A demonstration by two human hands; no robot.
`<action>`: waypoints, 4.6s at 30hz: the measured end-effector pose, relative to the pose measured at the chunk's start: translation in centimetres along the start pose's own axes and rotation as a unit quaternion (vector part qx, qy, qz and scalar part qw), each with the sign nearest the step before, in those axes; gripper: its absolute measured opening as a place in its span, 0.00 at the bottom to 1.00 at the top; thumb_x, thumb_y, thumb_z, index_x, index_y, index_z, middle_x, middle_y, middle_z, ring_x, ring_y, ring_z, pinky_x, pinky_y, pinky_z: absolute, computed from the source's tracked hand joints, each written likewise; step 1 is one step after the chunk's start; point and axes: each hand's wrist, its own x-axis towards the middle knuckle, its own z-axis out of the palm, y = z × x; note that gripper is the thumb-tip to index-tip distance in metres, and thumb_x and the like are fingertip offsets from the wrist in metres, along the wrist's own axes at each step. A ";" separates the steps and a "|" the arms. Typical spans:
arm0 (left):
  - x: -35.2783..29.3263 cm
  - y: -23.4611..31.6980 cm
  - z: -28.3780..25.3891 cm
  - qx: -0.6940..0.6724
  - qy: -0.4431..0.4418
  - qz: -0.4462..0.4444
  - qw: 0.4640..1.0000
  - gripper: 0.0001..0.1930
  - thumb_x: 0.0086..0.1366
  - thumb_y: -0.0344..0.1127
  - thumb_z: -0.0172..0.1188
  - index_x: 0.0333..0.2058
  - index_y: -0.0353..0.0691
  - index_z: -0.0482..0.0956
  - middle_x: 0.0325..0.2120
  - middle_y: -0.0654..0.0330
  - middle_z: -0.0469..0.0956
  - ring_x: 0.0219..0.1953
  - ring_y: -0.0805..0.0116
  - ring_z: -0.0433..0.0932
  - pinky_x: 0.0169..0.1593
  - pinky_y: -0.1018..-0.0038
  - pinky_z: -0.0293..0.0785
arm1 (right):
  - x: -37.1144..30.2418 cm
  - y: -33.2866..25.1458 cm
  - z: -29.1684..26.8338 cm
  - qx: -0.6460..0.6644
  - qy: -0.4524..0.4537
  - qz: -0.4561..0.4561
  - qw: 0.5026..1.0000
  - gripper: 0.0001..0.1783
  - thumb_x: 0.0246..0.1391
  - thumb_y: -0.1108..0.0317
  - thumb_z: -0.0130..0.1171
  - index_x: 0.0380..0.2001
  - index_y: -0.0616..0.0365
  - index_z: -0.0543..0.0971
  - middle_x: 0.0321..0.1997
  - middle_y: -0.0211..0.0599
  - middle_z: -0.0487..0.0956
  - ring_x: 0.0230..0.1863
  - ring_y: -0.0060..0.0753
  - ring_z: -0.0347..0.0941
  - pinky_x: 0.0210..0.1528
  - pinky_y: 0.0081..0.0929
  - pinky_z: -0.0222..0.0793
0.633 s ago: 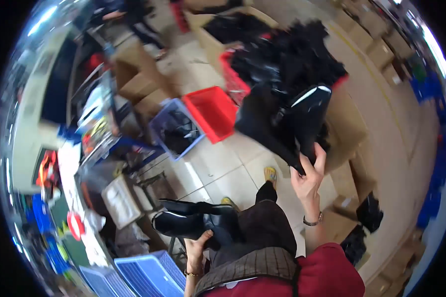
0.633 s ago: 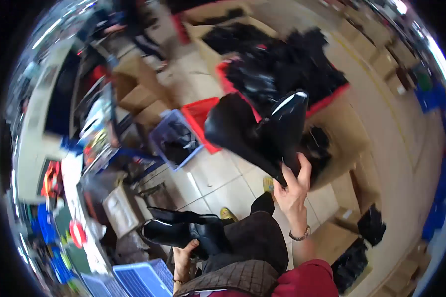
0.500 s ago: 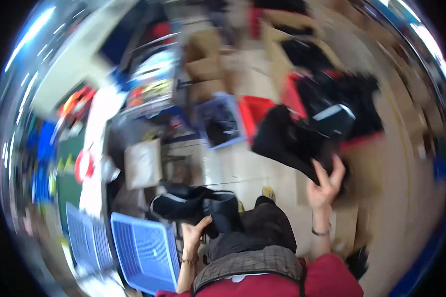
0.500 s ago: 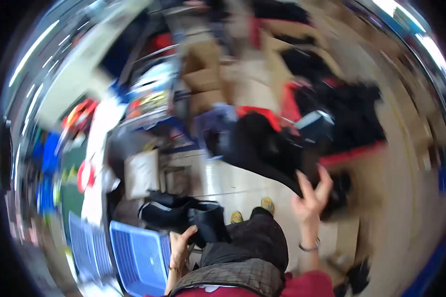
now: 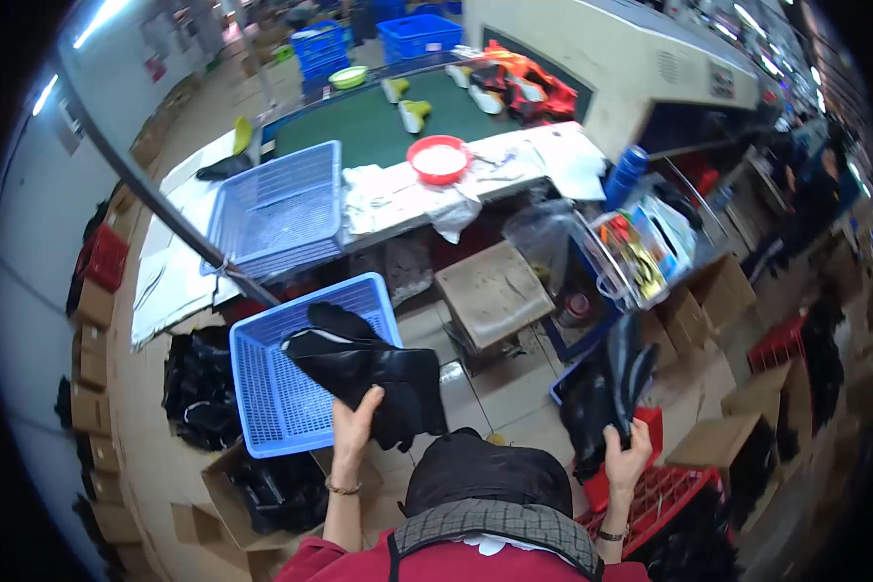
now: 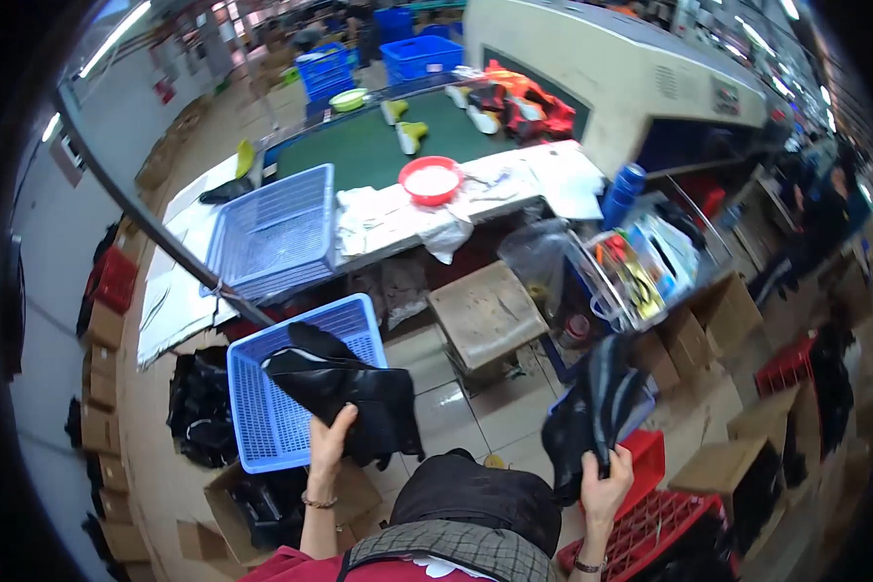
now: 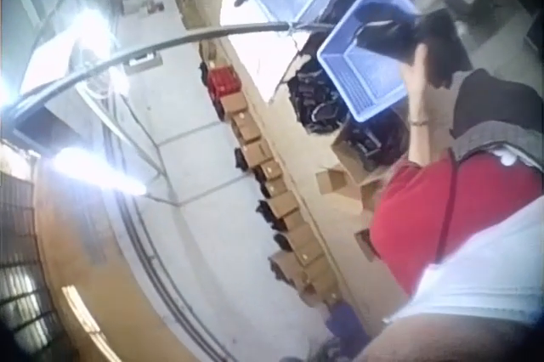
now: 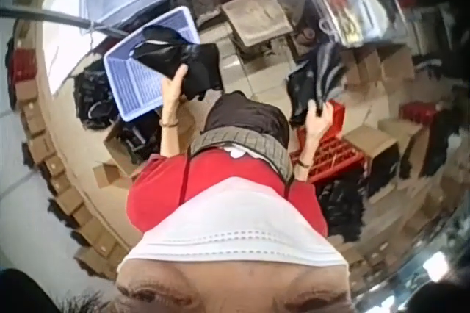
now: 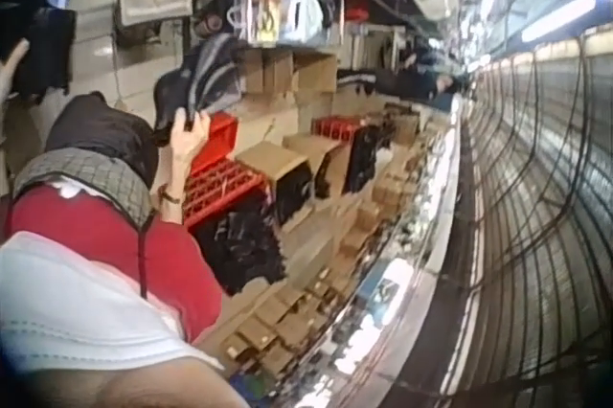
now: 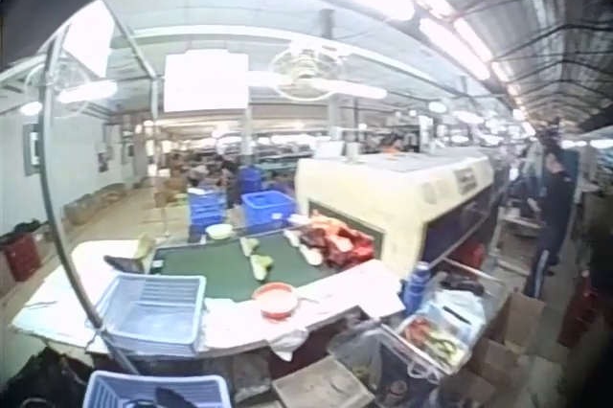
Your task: Applying adhesive to shoe uppers using a brush and organizing parts in a factory setting.
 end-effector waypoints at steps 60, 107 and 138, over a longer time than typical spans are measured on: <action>55.8 12.0 19.0 0.041 -0.094 -0.053 0.993 0.17 0.56 0.23 0.72 0.45 0.30 0.81 0.35 0.60 0.84 0.36 0.74 0.82 0.40 0.76 0.79 | 58.8 -28.8 53.9 0.336 -0.612 -0.084 0.711 0.13 0.68 0.67 0.56 0.37 0.68 0.82 0.30 0.33 0.83 0.32 0.16 0.76 0.35 0.18 0.72; 60.5 -0.5 21.5 0.078 -0.141 -0.246 0.956 0.25 0.47 0.25 0.79 0.46 0.28 0.83 0.38 0.58 0.85 0.38 0.74 0.82 0.46 0.77 0.80 | 63.8 -20.8 61.6 0.161 -0.385 -0.514 0.750 0.13 0.42 0.70 0.76 0.36 0.51 0.89 0.33 0.28 0.78 0.38 0.27 0.70 0.46 0.28 0.60; 60.8 2.6 18.7 0.107 -0.016 -0.158 0.982 0.17 0.57 0.30 0.70 0.42 0.26 0.83 0.34 0.57 0.85 0.35 0.71 0.83 0.42 0.74 0.80 | 62.7 -21.9 66.1 0.275 -0.450 -0.459 0.715 0.10 0.50 0.74 0.72 0.38 0.59 0.87 0.34 0.32 0.78 0.34 0.23 0.73 0.33 0.20 0.66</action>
